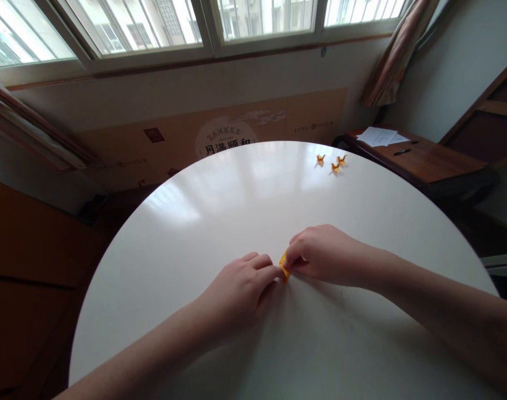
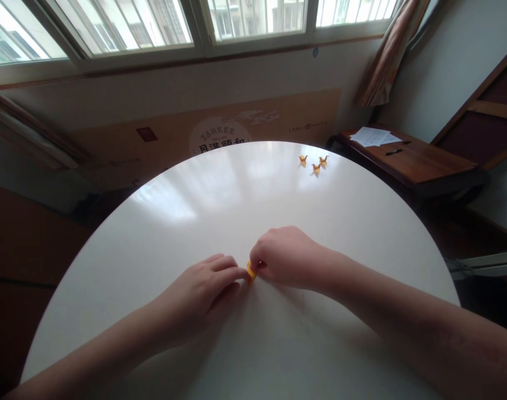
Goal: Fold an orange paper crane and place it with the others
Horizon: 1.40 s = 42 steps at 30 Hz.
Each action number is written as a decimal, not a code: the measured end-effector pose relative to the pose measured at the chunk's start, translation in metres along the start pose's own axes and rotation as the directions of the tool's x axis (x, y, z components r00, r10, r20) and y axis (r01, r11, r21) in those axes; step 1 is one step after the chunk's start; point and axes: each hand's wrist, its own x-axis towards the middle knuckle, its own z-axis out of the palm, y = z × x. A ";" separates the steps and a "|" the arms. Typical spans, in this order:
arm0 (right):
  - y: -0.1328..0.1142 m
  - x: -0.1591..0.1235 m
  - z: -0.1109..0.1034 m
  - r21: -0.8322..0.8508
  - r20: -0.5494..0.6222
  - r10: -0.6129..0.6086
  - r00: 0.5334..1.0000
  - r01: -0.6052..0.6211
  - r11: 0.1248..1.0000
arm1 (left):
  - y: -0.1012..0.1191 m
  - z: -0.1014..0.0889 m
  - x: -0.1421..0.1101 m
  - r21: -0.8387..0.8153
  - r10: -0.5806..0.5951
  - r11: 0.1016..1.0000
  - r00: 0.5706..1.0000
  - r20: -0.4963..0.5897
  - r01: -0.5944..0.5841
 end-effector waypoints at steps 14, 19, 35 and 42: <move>0.001 0.001 0.001 0.014 -0.004 -0.012 1.000 0.012 1.000 | -0.007 -0.004 -0.005 -0.125 -0.014 0.992 0.999 -0.044 0.009; 0.001 0.001 0.002 0.013 0.001 -0.011 1.000 0.011 1.000 | -0.013 0.004 -0.002 -0.061 -0.008 0.998 0.998 -0.058 0.005; 0.024 0.013 0.016 0.335 -0.241 -0.205 0.949 0.279 0.900 | -0.038 0.004 0.003 -0.117 -0.193 0.979 0.933 -0.303 0.165; 0.020 0.005 0.010 0.310 -0.579 -0.093 0.810 0.324 0.894 | -0.052 0.003 0.014 -0.206 -0.275 0.957 0.863 -0.425 0.203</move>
